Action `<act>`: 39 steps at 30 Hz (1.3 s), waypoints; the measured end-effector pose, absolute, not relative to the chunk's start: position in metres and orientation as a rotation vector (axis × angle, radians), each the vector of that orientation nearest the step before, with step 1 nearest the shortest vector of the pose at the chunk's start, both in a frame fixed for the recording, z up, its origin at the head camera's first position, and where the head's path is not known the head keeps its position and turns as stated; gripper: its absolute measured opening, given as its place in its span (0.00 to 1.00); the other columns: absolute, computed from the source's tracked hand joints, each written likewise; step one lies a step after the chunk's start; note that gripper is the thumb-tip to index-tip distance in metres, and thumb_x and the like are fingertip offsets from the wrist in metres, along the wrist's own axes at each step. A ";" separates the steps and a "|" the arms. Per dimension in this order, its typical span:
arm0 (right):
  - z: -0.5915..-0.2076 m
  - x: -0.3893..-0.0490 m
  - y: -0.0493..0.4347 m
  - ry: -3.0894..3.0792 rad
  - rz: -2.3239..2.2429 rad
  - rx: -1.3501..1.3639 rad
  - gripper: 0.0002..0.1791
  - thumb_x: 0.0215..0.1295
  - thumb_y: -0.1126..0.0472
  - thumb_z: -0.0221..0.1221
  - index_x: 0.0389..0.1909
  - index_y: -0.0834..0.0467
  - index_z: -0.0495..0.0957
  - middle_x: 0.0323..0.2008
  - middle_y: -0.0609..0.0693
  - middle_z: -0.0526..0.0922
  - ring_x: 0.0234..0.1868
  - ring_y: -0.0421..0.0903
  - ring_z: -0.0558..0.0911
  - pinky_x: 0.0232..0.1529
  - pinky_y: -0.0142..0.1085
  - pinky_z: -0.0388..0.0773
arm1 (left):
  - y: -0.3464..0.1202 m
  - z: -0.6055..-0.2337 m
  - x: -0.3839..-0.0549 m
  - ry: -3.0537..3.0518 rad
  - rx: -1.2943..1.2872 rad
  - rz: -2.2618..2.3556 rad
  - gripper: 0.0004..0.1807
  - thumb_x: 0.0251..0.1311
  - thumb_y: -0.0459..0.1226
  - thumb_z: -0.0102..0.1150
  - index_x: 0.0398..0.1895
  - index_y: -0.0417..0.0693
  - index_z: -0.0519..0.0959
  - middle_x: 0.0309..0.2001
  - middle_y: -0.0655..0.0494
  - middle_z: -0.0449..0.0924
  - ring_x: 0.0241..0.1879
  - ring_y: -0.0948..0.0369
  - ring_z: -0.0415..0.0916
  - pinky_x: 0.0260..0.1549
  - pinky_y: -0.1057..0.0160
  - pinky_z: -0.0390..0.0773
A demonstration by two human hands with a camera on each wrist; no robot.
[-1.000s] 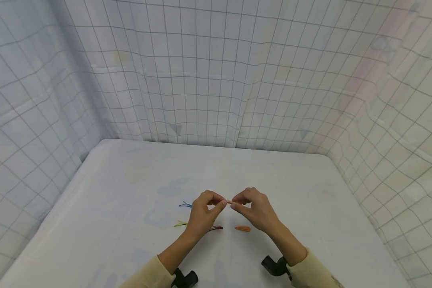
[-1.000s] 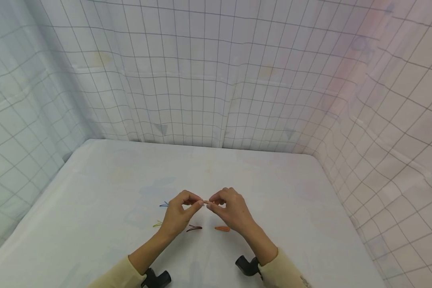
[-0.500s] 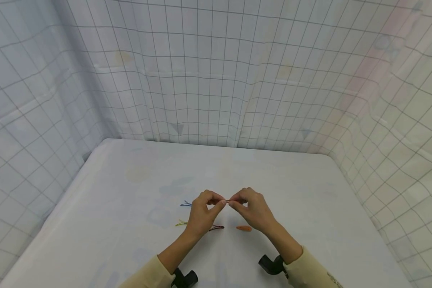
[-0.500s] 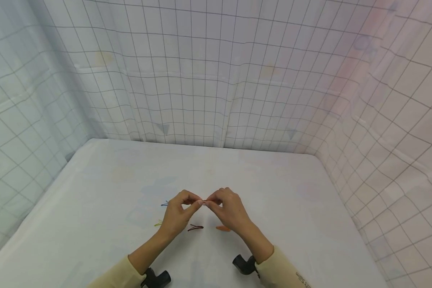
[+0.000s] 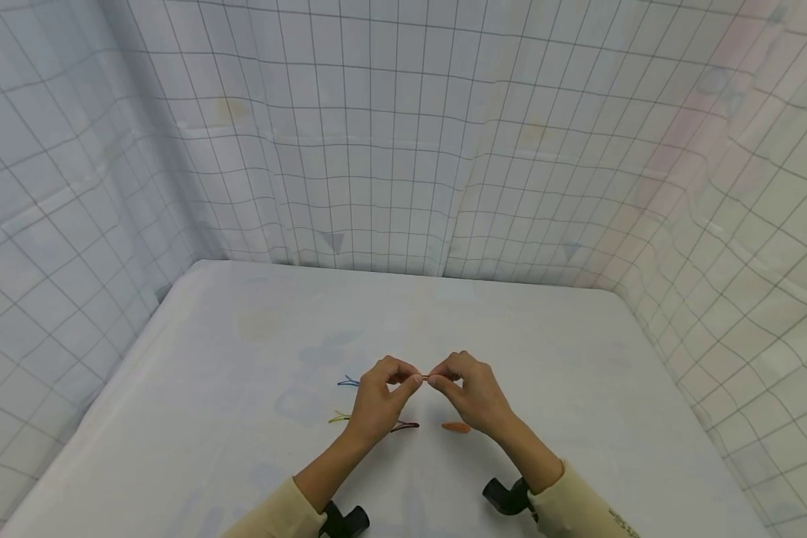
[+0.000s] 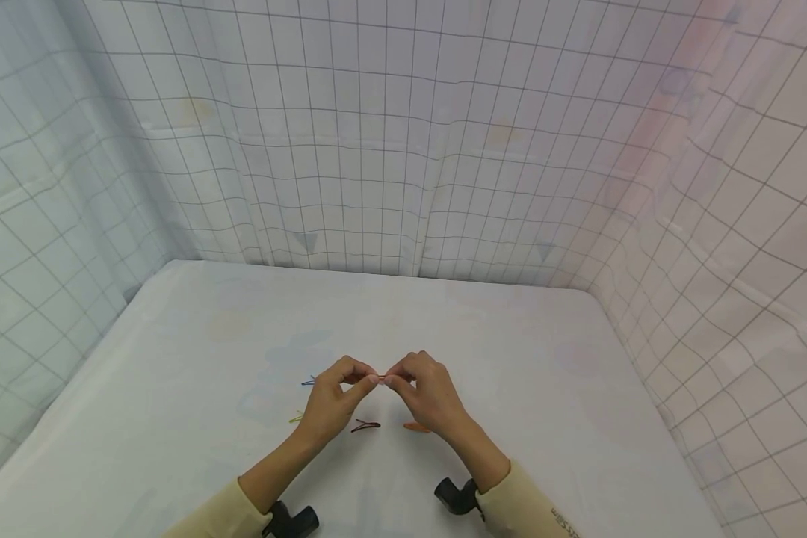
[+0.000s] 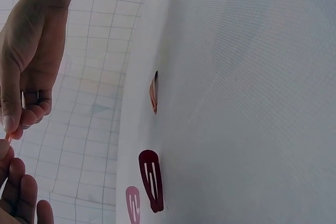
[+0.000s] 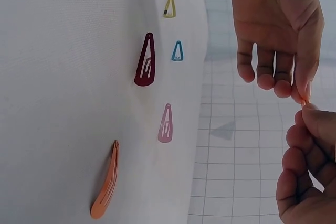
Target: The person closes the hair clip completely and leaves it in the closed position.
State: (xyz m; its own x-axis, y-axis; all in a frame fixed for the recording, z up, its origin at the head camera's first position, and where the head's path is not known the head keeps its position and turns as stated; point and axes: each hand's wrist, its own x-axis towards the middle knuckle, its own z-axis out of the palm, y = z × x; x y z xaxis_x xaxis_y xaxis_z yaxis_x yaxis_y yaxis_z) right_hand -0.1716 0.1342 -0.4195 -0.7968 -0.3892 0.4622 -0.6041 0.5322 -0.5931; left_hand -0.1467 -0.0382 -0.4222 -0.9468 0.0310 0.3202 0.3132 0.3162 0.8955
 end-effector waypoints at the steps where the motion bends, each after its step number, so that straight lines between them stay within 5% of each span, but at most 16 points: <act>1: -0.420 -0.172 0.135 -2.483 1.119 0.850 0.06 0.59 0.55 0.61 0.30 0.53 0.81 0.28 0.43 0.81 0.33 0.39 0.78 0.33 0.31 0.75 | -0.038 -0.422 -0.147 -2.341 -0.322 -1.681 0.04 0.56 0.31 0.61 0.33 0.38 0.79 0.31 0.52 0.78 0.35 0.59 0.75 0.40 0.65 0.74; 12: -0.422 -0.174 0.140 -2.460 1.170 0.925 0.04 0.58 0.56 0.61 0.30 0.53 0.80 0.29 0.43 0.80 0.29 0.34 0.74 0.28 0.27 0.71 | -0.045 -0.439 -0.156 -2.363 -0.411 -1.753 0.02 0.59 0.41 0.60 0.34 0.55 0.79 0.33 0.62 0.79 0.37 0.64 0.75 0.43 0.64 0.73; 24: -0.426 -0.175 0.141 -2.445 1.099 0.917 0.04 0.57 0.58 0.64 0.32 0.52 0.82 0.29 0.42 0.80 0.34 0.35 0.75 0.33 0.29 0.75 | -0.045 -0.440 -0.157 -2.398 -0.336 -1.777 0.03 0.60 0.41 0.60 0.34 0.53 0.79 0.34 0.57 0.80 0.37 0.62 0.74 0.41 0.64 0.73; 39: -0.433 -0.182 0.149 -2.213 0.698 1.025 0.21 0.43 0.64 0.73 0.41 0.58 0.79 0.36 0.47 0.78 0.37 0.42 0.75 0.39 0.34 0.75 | -0.043 -0.443 -0.160 -2.391 -0.256 -1.817 0.05 0.60 0.39 0.60 0.33 0.47 0.79 0.33 0.53 0.81 0.32 0.64 0.72 0.34 0.67 0.73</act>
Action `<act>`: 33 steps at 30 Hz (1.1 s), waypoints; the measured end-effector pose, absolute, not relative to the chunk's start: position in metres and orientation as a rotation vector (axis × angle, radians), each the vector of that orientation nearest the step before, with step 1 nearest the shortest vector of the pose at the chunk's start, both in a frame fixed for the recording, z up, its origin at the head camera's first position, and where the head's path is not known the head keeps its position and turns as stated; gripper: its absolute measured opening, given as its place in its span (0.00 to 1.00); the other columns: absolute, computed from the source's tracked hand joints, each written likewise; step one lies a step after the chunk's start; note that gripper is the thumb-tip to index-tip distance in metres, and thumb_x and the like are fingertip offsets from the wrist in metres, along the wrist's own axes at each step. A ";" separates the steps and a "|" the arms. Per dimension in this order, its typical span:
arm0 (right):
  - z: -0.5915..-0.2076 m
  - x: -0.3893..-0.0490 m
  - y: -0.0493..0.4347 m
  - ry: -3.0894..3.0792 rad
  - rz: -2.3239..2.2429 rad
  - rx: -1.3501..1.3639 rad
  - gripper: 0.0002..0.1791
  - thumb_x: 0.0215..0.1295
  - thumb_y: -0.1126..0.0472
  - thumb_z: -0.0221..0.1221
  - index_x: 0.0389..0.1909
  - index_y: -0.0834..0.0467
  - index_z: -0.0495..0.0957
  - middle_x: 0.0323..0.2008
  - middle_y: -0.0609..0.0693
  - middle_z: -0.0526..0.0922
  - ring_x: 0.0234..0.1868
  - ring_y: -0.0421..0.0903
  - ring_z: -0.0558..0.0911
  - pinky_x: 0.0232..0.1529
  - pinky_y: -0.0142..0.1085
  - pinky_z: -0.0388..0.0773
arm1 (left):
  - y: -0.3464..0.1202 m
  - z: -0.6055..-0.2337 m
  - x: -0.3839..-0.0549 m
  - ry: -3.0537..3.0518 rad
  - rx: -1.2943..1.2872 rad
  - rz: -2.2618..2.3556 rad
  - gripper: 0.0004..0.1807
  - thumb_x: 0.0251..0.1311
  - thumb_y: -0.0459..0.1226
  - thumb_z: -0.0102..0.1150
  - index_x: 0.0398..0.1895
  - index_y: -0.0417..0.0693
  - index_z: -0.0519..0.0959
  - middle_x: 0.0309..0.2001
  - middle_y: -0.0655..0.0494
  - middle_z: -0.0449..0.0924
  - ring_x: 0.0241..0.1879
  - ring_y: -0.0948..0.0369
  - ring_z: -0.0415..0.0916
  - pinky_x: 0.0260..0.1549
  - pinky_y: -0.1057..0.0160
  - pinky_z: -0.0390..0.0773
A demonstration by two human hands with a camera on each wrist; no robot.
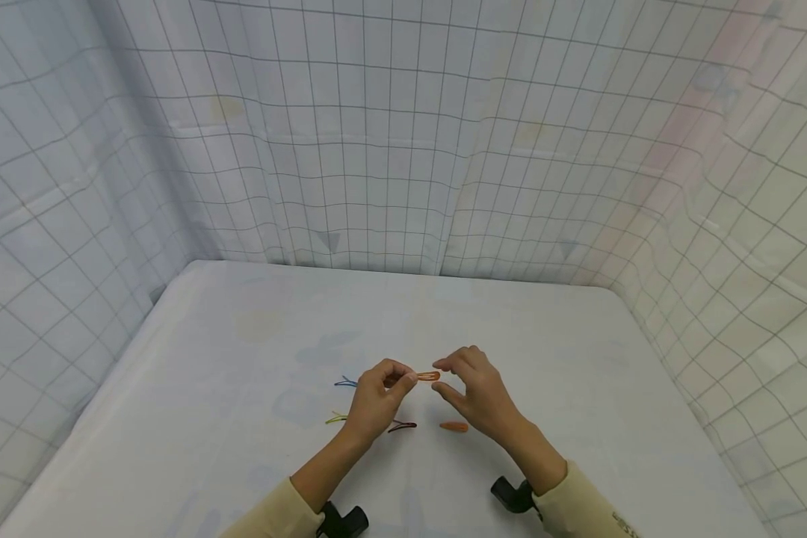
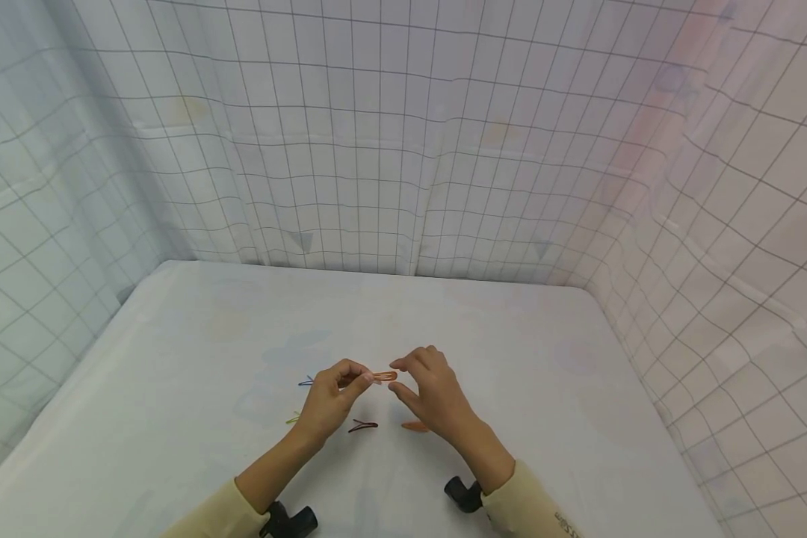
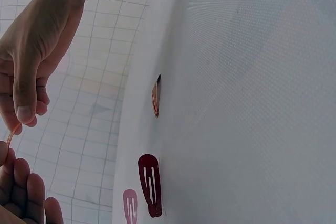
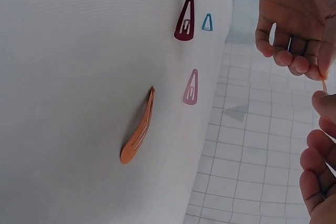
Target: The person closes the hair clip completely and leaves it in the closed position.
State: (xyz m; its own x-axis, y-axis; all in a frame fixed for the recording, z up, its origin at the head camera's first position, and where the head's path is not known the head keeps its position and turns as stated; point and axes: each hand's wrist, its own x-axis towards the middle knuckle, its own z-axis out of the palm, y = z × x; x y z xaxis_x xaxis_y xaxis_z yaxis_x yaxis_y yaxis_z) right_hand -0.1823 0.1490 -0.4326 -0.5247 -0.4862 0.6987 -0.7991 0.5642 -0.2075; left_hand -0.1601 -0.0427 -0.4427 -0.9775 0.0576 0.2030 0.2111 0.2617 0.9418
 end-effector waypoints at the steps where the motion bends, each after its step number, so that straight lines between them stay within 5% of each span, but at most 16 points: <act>1: -0.433 -0.182 0.149 -2.201 0.686 1.036 0.21 0.43 0.65 0.73 0.41 0.58 0.79 0.36 0.48 0.79 0.37 0.43 0.75 0.40 0.36 0.75 | -0.043 -0.443 -0.160 -2.387 -0.258 -1.813 0.05 0.59 0.38 0.60 0.33 0.46 0.79 0.32 0.52 0.81 0.31 0.64 0.72 0.34 0.66 0.73; 11: -0.433 -0.183 0.148 -2.163 0.637 1.072 0.17 0.43 0.65 0.72 0.37 0.57 0.80 0.34 0.47 0.79 0.35 0.43 0.73 0.38 0.37 0.73 | -0.041 -0.443 -0.160 -2.407 -0.225 -1.896 0.06 0.60 0.39 0.59 0.33 0.45 0.79 0.32 0.52 0.80 0.31 0.63 0.71 0.31 0.67 0.70; 21: -0.440 -0.185 0.153 -2.211 0.659 1.033 0.15 0.44 0.64 0.72 0.34 0.56 0.80 0.32 0.46 0.79 0.33 0.41 0.71 0.34 0.32 0.70 | -0.040 -0.437 -0.156 -2.402 -0.211 -1.845 0.09 0.58 0.35 0.61 0.42 0.45 0.78 0.35 0.51 0.79 0.36 0.61 0.72 0.41 0.65 0.72; 33: -0.455 -0.193 0.169 -2.731 0.822 0.621 0.08 0.50 0.61 0.70 0.32 0.52 0.83 0.30 0.41 0.81 0.34 0.37 0.74 0.35 0.31 0.73 | -0.041 -0.421 -0.148 -2.372 -0.158 -1.828 0.10 0.58 0.32 0.61 0.43 0.44 0.77 0.34 0.50 0.77 0.37 0.60 0.71 0.41 0.67 0.71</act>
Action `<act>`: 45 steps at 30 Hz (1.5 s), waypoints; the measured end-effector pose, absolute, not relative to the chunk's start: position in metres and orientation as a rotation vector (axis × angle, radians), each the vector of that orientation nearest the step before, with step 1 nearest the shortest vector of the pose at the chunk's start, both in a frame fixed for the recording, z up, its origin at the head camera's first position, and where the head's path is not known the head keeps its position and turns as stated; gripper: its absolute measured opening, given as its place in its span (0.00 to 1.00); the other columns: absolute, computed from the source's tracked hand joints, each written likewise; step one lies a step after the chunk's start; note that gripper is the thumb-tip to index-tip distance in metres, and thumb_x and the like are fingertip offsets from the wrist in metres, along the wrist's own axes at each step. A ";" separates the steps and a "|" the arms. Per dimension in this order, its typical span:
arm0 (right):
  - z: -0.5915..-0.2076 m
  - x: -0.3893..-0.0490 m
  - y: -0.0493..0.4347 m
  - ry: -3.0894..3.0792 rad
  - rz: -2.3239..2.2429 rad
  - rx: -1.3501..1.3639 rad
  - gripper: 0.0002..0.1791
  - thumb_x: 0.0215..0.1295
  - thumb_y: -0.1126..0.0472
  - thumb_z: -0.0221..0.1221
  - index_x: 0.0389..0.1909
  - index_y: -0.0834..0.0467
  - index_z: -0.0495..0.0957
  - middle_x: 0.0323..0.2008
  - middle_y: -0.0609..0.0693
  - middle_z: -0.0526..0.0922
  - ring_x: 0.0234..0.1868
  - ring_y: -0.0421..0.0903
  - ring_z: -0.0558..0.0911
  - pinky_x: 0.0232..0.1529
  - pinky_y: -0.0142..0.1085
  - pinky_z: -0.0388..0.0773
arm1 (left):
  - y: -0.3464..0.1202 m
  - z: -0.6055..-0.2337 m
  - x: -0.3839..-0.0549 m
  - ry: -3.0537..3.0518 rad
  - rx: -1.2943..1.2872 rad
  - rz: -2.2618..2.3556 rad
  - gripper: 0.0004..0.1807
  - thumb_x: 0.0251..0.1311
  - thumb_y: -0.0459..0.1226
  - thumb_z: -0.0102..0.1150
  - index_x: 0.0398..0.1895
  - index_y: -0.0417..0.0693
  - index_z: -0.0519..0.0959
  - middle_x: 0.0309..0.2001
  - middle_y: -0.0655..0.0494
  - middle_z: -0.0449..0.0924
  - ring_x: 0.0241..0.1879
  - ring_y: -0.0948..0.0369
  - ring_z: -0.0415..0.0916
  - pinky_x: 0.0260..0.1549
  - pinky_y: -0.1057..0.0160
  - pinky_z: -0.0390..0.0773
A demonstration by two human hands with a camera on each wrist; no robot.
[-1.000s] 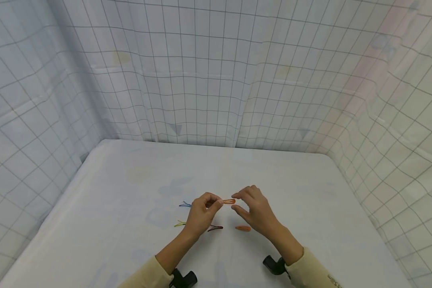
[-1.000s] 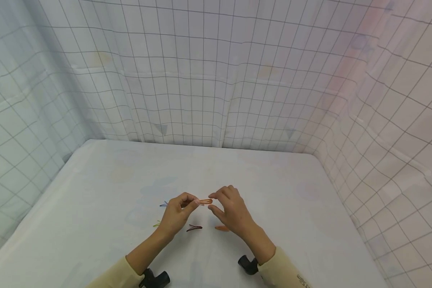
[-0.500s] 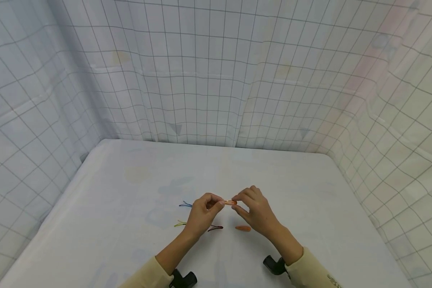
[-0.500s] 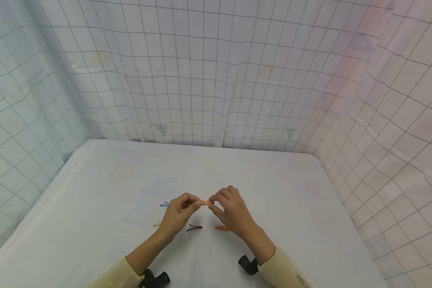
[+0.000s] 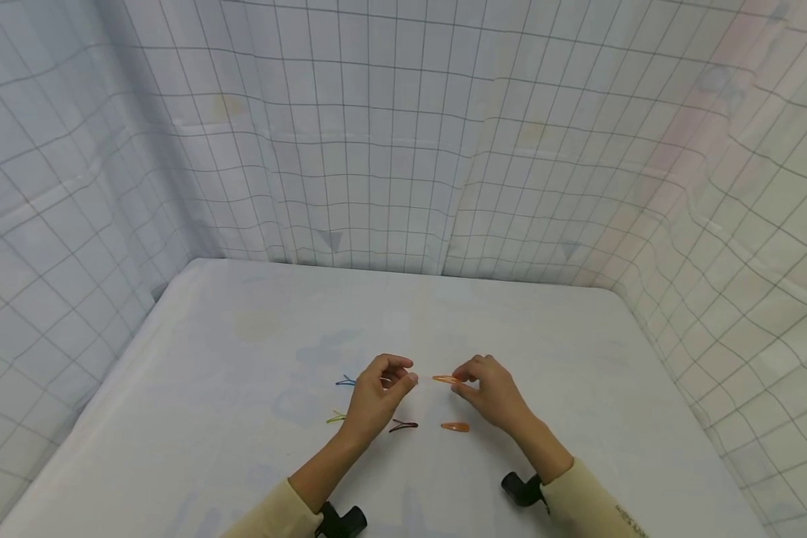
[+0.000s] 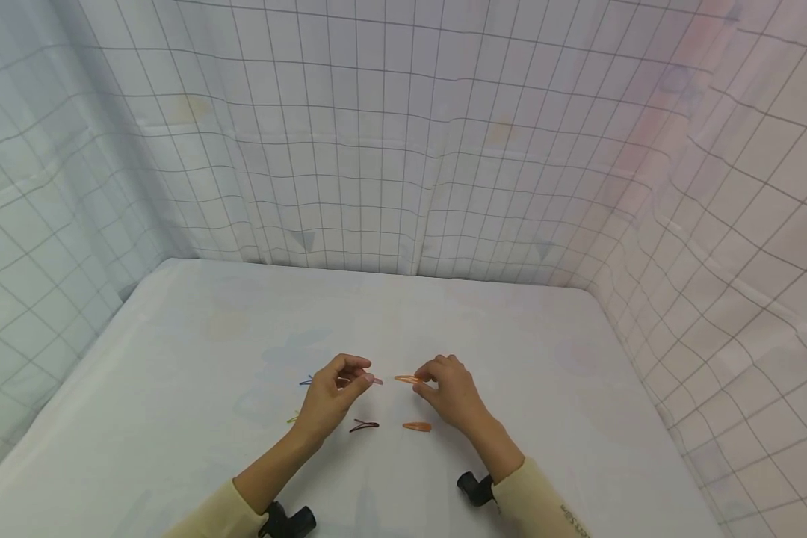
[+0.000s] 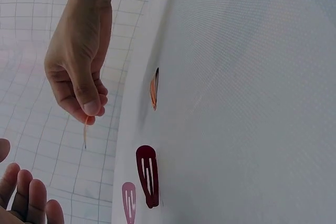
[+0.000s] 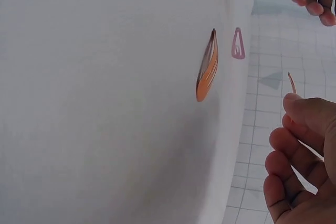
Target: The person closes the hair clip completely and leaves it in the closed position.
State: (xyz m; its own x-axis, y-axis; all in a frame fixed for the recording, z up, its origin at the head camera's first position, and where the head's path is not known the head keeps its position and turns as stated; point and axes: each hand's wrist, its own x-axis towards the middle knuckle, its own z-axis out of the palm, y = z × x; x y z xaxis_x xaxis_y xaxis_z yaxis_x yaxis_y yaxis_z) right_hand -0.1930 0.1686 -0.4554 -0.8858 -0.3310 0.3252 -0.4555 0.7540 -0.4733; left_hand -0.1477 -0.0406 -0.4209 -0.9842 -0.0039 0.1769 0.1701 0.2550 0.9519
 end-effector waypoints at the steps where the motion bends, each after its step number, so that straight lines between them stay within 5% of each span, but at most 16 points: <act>1: -0.456 -0.194 0.169 -2.755 0.825 0.601 0.08 0.50 0.61 0.70 0.32 0.52 0.83 0.29 0.42 0.81 0.34 0.38 0.74 0.35 0.31 0.72 | -0.041 -0.421 -0.148 -2.375 -0.159 -1.833 0.10 0.58 0.32 0.61 0.42 0.44 0.77 0.34 0.50 0.77 0.37 0.59 0.71 0.41 0.67 0.70; 20: -0.474 -0.212 0.180 -3.018 0.839 0.465 0.03 0.53 0.59 0.68 0.29 0.51 0.83 0.25 0.42 0.77 0.30 0.39 0.72 0.32 0.33 0.70 | -0.043 -0.414 -0.142 -2.362 -0.180 -1.829 0.08 0.58 0.32 0.60 0.41 0.42 0.77 0.34 0.50 0.77 0.37 0.60 0.71 0.42 0.67 0.71; 45: -0.475 -0.209 0.180 -3.001 0.744 0.501 0.06 0.51 0.59 0.68 0.31 0.51 0.83 0.26 0.44 0.76 0.31 0.39 0.70 0.33 0.33 0.67 | -0.053 -0.440 -0.154 -2.360 -0.238 -1.819 0.08 0.59 0.38 0.61 0.41 0.52 0.78 0.34 0.56 0.78 0.37 0.63 0.72 0.43 0.67 0.73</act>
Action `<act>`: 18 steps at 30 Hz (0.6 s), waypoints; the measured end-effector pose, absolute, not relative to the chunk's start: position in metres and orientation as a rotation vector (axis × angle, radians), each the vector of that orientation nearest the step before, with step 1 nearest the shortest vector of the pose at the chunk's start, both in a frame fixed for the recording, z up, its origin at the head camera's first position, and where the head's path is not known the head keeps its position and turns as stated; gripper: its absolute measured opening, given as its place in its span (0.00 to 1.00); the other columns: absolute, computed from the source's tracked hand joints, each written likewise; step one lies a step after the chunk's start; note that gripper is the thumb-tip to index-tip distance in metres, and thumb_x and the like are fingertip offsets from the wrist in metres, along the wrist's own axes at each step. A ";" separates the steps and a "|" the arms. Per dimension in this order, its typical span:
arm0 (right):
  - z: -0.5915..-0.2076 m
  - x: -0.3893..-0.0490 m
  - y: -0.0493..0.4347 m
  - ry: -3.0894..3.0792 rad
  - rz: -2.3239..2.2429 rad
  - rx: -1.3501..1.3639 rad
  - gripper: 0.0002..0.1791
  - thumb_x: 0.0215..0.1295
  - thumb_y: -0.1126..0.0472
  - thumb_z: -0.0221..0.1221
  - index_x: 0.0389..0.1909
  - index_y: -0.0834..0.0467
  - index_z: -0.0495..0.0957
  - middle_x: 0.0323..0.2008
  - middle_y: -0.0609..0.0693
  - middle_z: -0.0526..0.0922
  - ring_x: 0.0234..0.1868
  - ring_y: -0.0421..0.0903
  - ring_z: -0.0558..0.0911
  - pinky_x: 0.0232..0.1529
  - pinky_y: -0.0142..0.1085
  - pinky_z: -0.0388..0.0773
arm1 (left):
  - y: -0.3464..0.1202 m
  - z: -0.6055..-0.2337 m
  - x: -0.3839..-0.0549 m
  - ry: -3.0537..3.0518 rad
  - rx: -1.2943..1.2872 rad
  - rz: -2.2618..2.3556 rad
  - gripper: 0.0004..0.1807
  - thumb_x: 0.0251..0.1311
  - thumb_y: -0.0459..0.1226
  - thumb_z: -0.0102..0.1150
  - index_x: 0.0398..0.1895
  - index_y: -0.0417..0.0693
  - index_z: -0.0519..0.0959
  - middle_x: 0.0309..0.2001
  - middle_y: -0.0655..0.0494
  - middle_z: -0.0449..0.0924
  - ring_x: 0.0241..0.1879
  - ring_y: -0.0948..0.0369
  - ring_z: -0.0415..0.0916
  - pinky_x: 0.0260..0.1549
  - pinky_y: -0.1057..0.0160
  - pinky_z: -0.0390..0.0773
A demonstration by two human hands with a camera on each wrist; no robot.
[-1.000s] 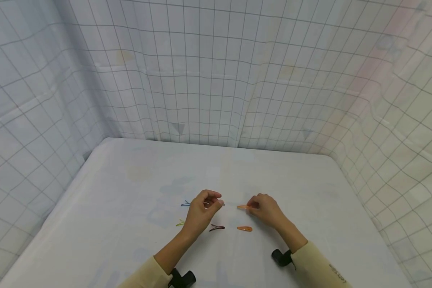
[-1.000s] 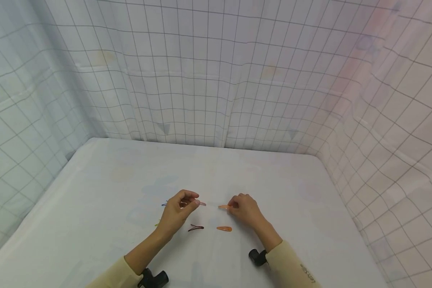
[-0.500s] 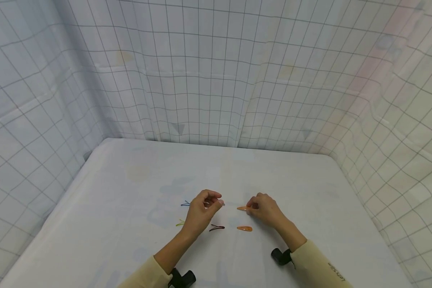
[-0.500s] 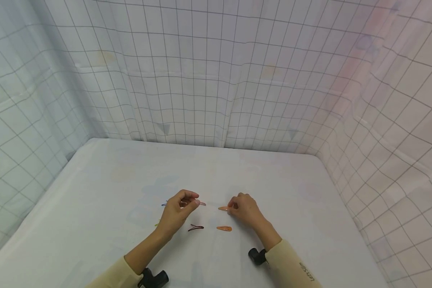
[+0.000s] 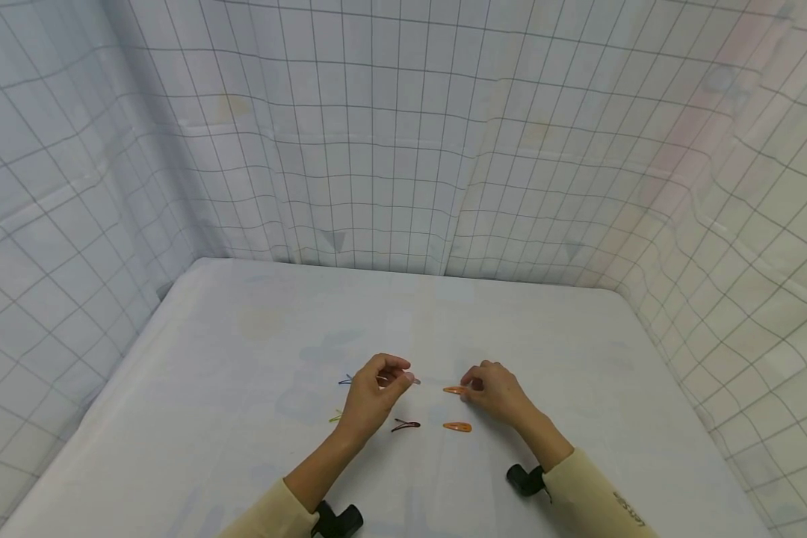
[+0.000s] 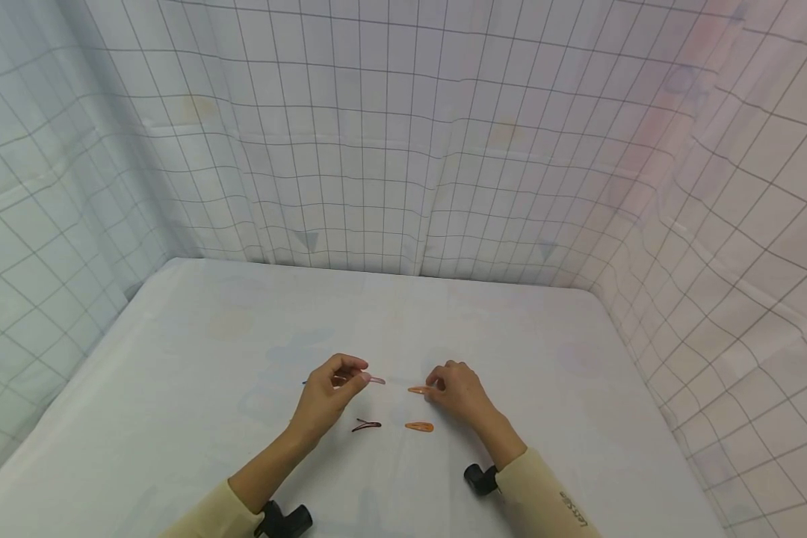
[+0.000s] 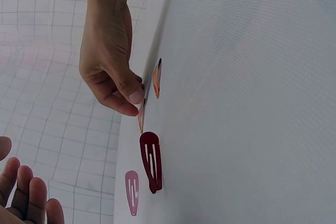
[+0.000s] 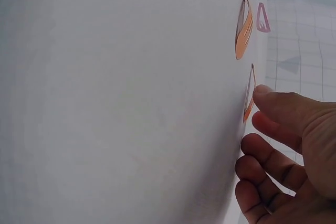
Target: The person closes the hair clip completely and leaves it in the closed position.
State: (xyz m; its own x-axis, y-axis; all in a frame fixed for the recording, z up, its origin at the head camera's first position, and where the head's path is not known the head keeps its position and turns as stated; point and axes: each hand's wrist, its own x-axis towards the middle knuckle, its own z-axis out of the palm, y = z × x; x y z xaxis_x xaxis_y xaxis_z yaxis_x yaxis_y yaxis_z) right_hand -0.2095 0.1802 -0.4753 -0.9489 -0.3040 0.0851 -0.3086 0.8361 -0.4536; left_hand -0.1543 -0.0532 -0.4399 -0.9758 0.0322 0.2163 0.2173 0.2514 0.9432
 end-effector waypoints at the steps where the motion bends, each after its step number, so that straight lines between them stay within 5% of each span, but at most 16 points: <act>1: -0.475 -0.209 0.180 -2.994 0.745 0.503 0.06 0.51 0.59 0.69 0.31 0.51 0.83 0.26 0.43 0.76 0.31 0.39 0.70 0.34 0.33 0.68 | -0.054 -0.440 -0.154 -2.358 -0.251 -1.810 0.08 0.60 0.39 0.61 0.41 0.53 0.78 0.34 0.56 0.78 0.37 0.64 0.72 0.43 0.67 0.73; 18: -0.461 -0.182 0.148 -2.964 0.872 0.672 0.08 0.53 0.57 0.68 0.34 0.52 0.83 0.31 0.41 0.79 0.37 0.38 0.73 0.36 0.30 0.73 | -0.072 -0.448 -0.139 -2.434 -0.218 -1.777 0.08 0.58 0.38 0.62 0.41 0.54 0.78 0.37 0.60 0.77 0.39 0.64 0.71 0.45 0.64 0.70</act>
State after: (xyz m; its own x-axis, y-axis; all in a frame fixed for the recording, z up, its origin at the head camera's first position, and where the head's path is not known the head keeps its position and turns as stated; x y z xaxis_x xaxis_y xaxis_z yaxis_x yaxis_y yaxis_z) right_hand -0.1815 0.1478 -0.4605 -0.9094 -0.4043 0.0980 -0.3930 0.7575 -0.5213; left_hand -0.1388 -0.0721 -0.4482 -0.9824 0.0456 0.1811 0.1864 0.3002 0.9355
